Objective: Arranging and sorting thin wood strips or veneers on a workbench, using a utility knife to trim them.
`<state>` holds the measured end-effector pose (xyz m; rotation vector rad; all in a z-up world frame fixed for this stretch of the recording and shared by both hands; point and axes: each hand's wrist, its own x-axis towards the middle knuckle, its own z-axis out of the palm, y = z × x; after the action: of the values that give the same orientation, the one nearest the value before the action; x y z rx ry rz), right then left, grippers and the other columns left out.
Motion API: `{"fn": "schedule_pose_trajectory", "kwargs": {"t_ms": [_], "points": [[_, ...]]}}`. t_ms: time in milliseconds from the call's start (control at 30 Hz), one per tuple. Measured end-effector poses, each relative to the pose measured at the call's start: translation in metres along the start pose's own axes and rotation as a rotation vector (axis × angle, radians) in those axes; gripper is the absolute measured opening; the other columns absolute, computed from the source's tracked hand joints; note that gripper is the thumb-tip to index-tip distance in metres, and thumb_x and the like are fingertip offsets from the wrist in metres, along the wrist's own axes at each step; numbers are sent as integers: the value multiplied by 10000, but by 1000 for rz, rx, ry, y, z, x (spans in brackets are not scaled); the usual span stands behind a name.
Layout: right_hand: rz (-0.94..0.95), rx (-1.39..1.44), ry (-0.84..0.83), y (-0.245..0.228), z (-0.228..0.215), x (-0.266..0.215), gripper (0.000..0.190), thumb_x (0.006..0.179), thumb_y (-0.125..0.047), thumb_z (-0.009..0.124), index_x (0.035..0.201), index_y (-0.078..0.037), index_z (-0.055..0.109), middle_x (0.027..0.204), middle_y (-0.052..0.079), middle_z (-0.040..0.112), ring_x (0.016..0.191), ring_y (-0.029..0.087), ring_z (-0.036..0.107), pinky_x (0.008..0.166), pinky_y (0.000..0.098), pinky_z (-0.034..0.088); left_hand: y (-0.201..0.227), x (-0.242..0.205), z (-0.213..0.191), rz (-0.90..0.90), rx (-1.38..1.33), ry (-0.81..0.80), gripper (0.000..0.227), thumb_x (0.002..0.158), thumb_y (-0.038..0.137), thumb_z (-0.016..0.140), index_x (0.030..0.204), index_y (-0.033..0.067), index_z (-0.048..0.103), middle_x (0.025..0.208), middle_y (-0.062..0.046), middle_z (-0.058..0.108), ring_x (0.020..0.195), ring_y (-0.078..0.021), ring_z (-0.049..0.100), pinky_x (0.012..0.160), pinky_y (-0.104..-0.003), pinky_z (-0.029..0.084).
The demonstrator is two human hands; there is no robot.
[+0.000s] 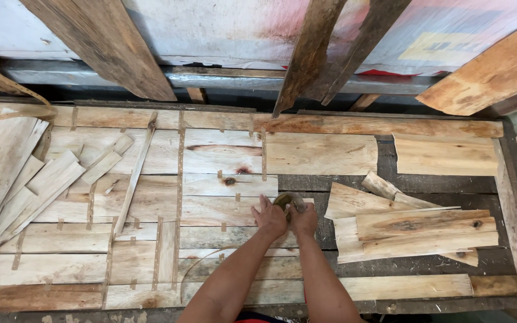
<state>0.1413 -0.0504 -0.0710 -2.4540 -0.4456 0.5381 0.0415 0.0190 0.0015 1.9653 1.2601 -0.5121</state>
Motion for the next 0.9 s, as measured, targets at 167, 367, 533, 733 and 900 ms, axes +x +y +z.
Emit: {"fn": "schedule_pose_trajectory", "kwargs": {"t_ms": [167,367,533,733,900], "points": [[14,-25,38,12,8,6,547,743,-445,890,1005,-20,667,938,212,734,898,400,719,767,490,554,-6,1,2,1,-6,-50,432,987,233,528,1341,6,625,1711,-207,120,1605,-350,-62,1229,-675,23],[-26,-33,83,26,16,18,483,795,-442,832,993,-29,680,954,223,736,922,421,708,807,497,546,-30,4,24,73,-28,-91,478,933,247,595,1366,45,587,1690,-168,181,1586,-349,30,1199,-707,110],[-42,-3,86,20,10,10,456,828,-420,802,1020,-22,692,975,226,736,937,403,711,815,483,547,-40,-43,-9,125,-261,17,274,922,277,617,1130,125,713,1453,-168,477,1479,-343,310,1140,-647,281],[-134,162,95,-4,-27,-15,418,868,-355,756,1102,-13,702,1023,193,736,930,311,719,812,424,556,-89,-18,24,296,-721,328,178,858,202,719,887,27,718,835,-81,710,776,-224,713,744,-362,575],[-292,250,-48,-53,-59,-52,261,940,-271,680,1071,-57,750,923,100,730,785,169,686,728,314,555,-102,-43,0,278,-808,269,173,868,193,699,881,21,707,723,-80,700,640,-142,637,630,-317,533]]}}
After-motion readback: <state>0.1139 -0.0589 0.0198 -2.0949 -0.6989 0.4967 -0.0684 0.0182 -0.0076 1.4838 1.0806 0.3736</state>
